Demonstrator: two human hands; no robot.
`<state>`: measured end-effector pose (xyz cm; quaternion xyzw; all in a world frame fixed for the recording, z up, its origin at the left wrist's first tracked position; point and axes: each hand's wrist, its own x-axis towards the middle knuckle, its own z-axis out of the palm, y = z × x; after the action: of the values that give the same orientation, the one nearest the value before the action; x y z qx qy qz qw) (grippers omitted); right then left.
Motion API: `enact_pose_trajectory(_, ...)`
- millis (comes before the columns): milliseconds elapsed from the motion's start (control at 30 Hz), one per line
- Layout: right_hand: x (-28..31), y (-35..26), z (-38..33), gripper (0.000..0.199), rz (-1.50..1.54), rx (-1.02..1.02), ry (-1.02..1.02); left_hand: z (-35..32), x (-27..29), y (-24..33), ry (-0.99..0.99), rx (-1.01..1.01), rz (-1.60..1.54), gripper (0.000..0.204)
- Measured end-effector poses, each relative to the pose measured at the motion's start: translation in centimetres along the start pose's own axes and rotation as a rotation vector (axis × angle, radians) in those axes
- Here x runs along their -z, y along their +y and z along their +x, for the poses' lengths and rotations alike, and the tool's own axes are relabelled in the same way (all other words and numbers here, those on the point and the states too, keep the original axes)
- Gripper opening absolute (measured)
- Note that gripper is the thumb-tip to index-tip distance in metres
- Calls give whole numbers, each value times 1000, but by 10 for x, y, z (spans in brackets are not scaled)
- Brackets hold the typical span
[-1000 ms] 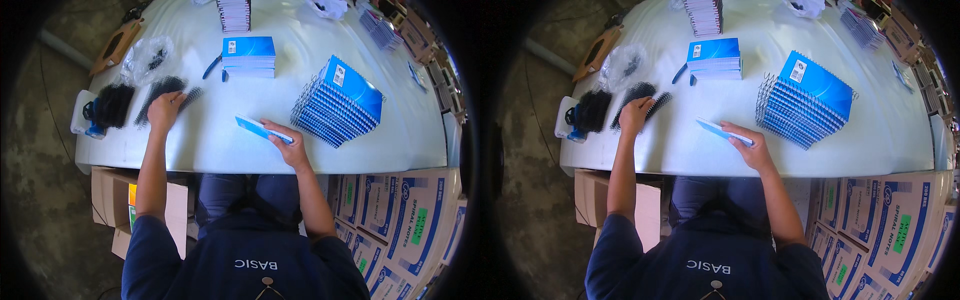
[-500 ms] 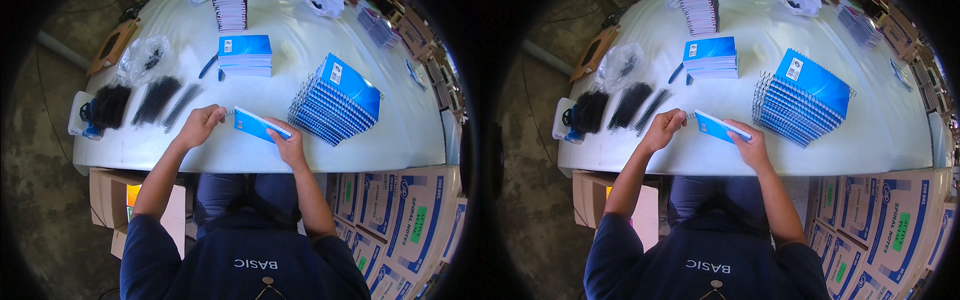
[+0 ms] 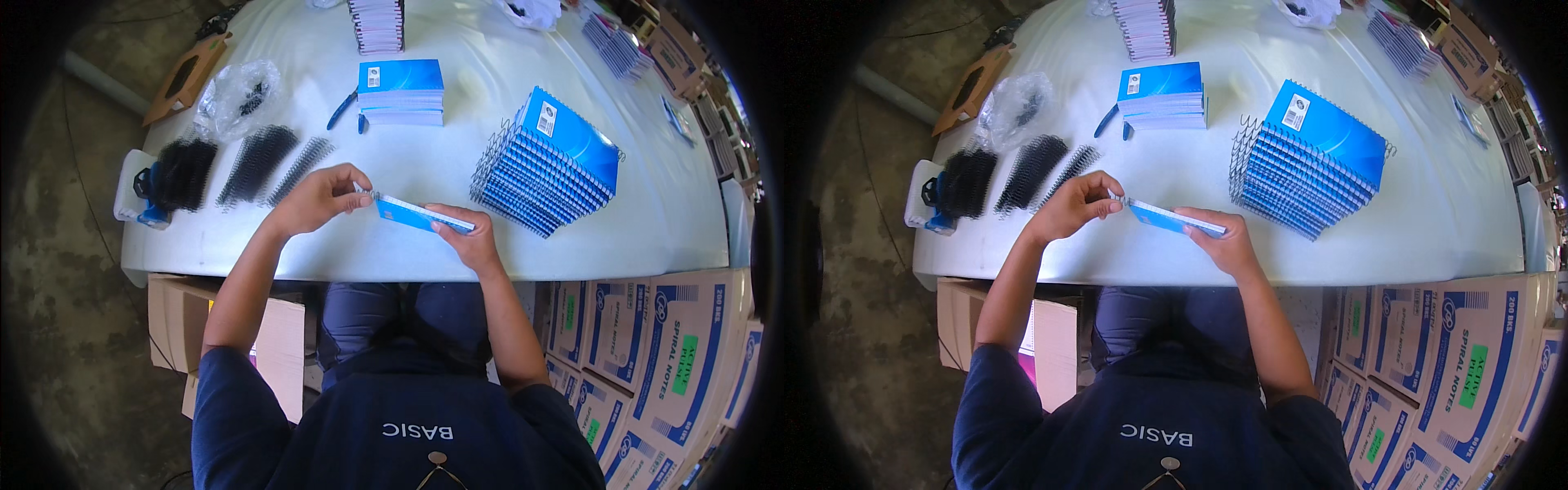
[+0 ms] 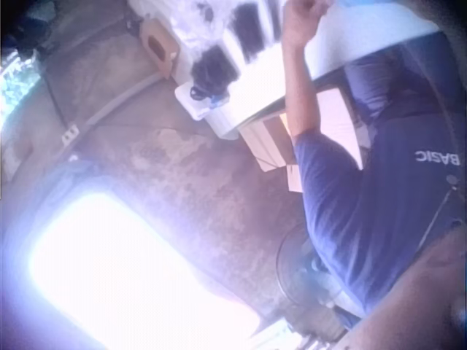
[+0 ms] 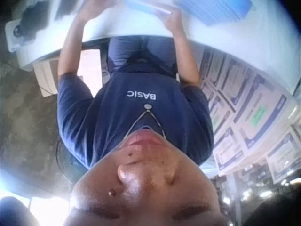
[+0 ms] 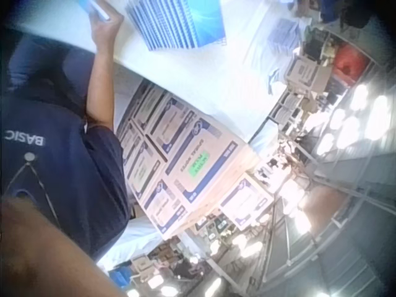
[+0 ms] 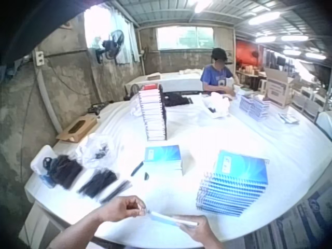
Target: The person manually inserts plastic spiral coils into the pre-punched holes of blue notebook covers and paper stacks, kemudian spinning the coil through by hand and stacking the finished notebooks.
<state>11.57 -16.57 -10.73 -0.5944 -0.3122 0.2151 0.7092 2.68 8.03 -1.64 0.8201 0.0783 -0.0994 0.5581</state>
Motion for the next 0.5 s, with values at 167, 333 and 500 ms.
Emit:
enact_pose_trajectory(167,2,-1,0,25,10,-16,-70,2,6,-1,-184,184,-22,16)
enact_pose_trajectory(333,3,-4,-1,27,-37,-4,-110,4,-1,-8,-25,-144,29,24)
enact_pose_trajectory(500,0,-4,1,27,-46,-77,-45,4,-10,-1,223,-562,686,24)
